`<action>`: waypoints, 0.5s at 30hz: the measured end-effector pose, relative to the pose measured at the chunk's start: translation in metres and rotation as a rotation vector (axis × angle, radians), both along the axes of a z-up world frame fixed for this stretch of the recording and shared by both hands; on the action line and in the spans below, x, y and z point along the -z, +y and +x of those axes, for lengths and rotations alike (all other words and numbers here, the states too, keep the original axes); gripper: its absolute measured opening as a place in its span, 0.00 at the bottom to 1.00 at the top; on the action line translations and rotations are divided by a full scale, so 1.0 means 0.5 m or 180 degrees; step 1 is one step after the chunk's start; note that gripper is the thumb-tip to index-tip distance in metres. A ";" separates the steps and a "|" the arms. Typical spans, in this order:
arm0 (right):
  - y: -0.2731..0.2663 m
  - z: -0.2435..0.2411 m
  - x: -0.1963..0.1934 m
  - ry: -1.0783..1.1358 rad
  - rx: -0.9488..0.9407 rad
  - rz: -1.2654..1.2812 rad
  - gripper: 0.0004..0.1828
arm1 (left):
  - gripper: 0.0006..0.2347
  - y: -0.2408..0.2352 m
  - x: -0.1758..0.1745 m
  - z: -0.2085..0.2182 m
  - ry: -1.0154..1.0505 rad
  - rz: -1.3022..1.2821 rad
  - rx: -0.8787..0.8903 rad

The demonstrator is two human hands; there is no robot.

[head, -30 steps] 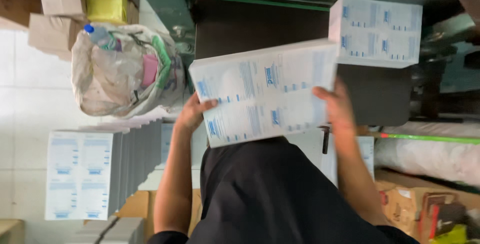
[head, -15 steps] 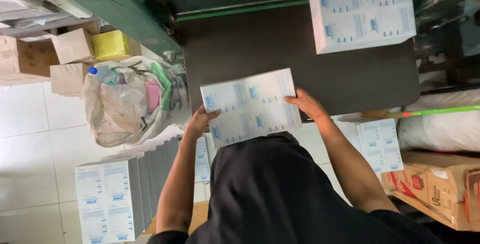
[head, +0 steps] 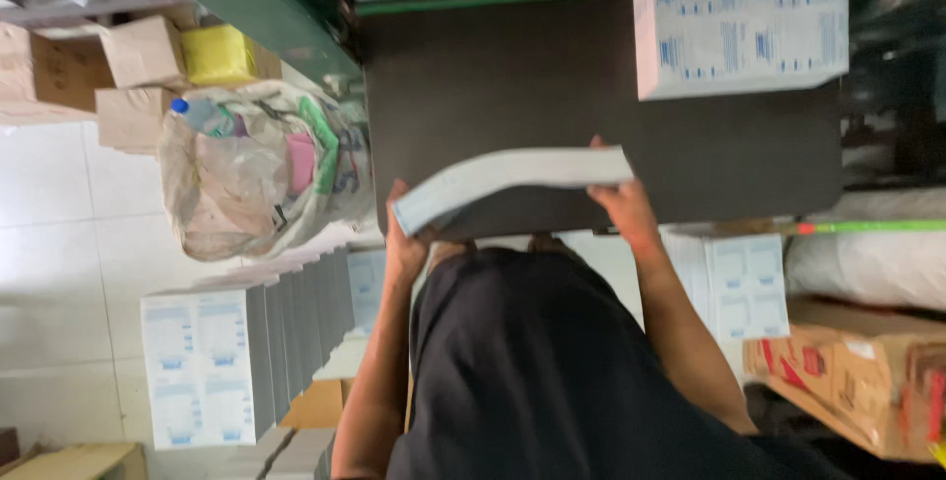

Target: The person aligns and stacks printed paper by hand on a machine surface, repeatedly picking up stacks of paper, flexing them to square the edges, and placing them onto larger piles.

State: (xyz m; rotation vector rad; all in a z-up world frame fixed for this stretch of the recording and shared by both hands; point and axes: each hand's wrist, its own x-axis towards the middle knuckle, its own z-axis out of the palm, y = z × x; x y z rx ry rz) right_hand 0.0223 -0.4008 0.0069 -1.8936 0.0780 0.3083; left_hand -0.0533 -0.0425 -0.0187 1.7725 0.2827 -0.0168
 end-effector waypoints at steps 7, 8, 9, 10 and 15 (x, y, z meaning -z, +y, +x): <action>0.007 0.048 -0.011 -0.0196 0.0025 0.0350 0.44 | 0.45 0.017 -0.018 0.039 0.0186 -0.0395 -0.0266; 0.006 0.052 -0.012 -0.0274 -0.0067 0.0109 0.45 | 0.46 0.014 -0.026 0.047 0.0211 -0.0321 -0.0234; 0.006 0.055 -0.012 -0.0351 -0.0158 -0.0133 0.46 | 0.46 0.012 -0.033 0.055 0.0237 -0.0246 -0.0203; 0.001 0.053 -0.007 -0.0322 -0.0176 -0.0141 0.46 | 0.46 0.012 -0.031 0.054 0.0265 -0.0254 -0.0221; -0.007 0.036 -0.011 -0.0446 -0.0211 -0.0411 0.45 | 0.42 0.000 -0.072 0.059 0.0510 0.0175 -0.0303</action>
